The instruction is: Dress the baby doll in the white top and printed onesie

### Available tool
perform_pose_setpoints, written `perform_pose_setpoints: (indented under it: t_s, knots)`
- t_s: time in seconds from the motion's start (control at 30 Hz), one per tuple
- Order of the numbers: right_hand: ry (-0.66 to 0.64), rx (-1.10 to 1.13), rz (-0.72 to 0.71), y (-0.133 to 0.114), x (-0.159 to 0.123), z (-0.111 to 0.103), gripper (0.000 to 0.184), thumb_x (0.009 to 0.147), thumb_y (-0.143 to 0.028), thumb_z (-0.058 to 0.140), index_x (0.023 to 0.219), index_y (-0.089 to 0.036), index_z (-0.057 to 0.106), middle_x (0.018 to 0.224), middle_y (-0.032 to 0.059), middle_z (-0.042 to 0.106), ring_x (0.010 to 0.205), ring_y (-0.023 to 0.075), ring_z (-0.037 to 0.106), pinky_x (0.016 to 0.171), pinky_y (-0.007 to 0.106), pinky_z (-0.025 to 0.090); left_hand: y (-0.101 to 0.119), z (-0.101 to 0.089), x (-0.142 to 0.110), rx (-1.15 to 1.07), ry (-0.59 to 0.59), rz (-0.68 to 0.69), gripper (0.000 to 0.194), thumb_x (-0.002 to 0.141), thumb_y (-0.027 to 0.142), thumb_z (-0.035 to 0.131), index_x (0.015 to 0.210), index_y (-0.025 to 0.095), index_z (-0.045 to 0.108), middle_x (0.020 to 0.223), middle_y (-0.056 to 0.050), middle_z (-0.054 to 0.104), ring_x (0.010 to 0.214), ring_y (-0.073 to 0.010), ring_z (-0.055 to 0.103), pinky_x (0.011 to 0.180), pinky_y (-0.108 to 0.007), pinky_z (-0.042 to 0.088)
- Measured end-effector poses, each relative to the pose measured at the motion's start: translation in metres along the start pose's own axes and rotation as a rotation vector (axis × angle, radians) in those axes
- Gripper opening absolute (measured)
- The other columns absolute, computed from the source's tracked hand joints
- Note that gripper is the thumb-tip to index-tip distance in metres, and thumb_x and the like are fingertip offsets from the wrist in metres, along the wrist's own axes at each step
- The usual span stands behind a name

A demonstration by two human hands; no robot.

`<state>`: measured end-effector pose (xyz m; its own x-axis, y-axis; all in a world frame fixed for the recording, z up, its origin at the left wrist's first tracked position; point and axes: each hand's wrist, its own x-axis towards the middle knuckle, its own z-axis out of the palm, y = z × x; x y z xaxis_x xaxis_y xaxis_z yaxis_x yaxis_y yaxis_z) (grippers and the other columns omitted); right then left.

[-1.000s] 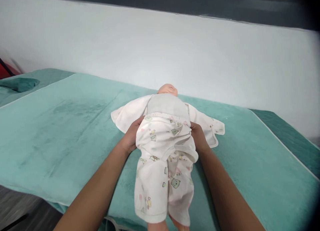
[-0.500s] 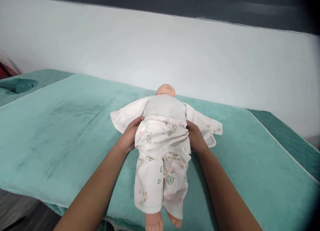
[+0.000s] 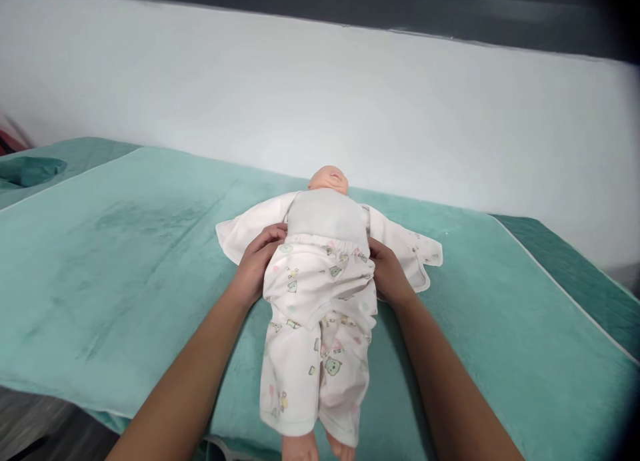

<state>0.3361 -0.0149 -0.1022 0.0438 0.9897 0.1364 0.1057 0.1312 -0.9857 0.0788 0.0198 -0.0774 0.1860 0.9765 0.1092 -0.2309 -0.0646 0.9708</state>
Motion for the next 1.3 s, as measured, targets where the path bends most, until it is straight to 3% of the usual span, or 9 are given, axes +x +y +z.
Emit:
perform_pose_setpoints:
  t_s: [0.13,0.3,0.4,0.63,0.87,1.0,1.13,1.3]
  knots:
    - [0.003,0.121,0.023,-0.009,-0.007,-0.002,0.021,0.075,-0.028,0.072,0.094,-0.021,0.065,0.098,0.0044,0.074,0.095,0.0233,0.066,0.084,0.037,0.052,0.005,-0.002,-0.002,0.122,-0.006,0.001,0.018,0.080,0.035,0.070,0.079,0.020,0.060,0.145,-0.003,0.049,0.134,-0.0267,0.044,0.097,-0.028,0.041]
    - [-0.145,0.140,0.032,-0.026,-0.017,-0.007,0.036,0.069,-0.029,0.083,0.100,-0.024,0.064,0.109,0.0047,0.072,0.104,0.0221,0.064,0.092,0.036,0.050,0.009,-0.005,-0.004,0.184,-0.131,0.001,0.022,0.078,0.035,0.073,0.085,0.022,0.058,0.153,-0.003,0.039,0.136,-0.0267,0.044,0.100,-0.030,0.040]
    - [-0.205,0.124,0.020,-0.024,-0.017,-0.009,0.039,0.073,-0.029,0.082,0.107,-0.024,0.065,0.114,0.0058,0.071,0.108,0.0227,0.064,0.095,0.037,0.050,0.010,-0.006,-0.004,0.182,-0.162,-0.009,0.024,0.077,0.036,0.074,0.085,0.022,0.057,0.153,-0.004,0.038,0.136,-0.0269,0.044,0.100,-0.031,0.041]
    - [-0.065,0.077,0.011,-0.004,-0.004,-0.009,0.024,0.077,-0.030,0.074,0.099,-0.020,0.071,0.101,0.0048,0.075,0.095,0.0228,0.068,0.086,0.037,0.053,0.010,-0.007,-0.003,0.190,-0.152,0.001,0.022,0.075,0.032,0.076,0.081,0.020,0.058,0.150,-0.004,0.040,0.132,-0.0261,0.047,0.102,-0.032,0.041]
    - [-0.006,-0.163,-0.075,-0.003,0.001,-0.008,0.020,0.080,-0.023,0.061,0.095,-0.021,0.075,0.094,0.0016,0.075,0.091,0.0225,0.065,0.084,0.035,0.050,0.009,-0.010,-0.002,0.180,-0.167,0.010,0.023,0.076,0.037,0.077,0.078,0.020,0.061,0.151,-0.005,0.042,0.140,-0.0289,0.041,0.109,-0.035,0.038]
    - [0.049,-0.305,-0.136,-0.003,-0.001,-0.006,0.014,0.078,-0.017,0.056,0.084,-0.022,0.069,0.089,0.0021,0.069,0.087,0.0210,0.061,0.079,0.033,0.048,0.011,-0.012,-0.002,0.168,-0.237,0.024,0.017,0.080,0.036,0.073,0.080,0.021,0.064,0.153,-0.003,0.041,0.145,-0.0283,0.036,0.114,-0.036,0.034]
    - [0.185,-0.229,-0.284,-0.008,-0.006,-0.003,0.020,0.074,-0.013,0.058,0.090,-0.025,0.059,0.100,0.0023,0.060,0.093,0.0192,0.057,0.084,0.032,0.049,0.015,-0.010,-0.003,0.233,-0.184,0.093,0.019,0.078,0.038,0.076,0.078,0.021,0.065,0.153,-0.004,0.041,0.143,-0.0303,0.038,0.115,-0.040,0.035]
    - [0.080,-0.168,-0.407,-0.021,-0.007,-0.003,0.010,0.087,-0.024,0.060,0.096,-0.027,0.063,0.109,0.0054,0.055,0.109,0.0216,0.054,0.095,0.037,0.047,0.013,-0.005,-0.001,0.270,-0.122,0.203,0.019,0.078,0.038,0.076,0.078,0.021,0.067,0.149,-0.005,0.047,0.139,-0.0279,0.043,0.115,-0.041,0.037]
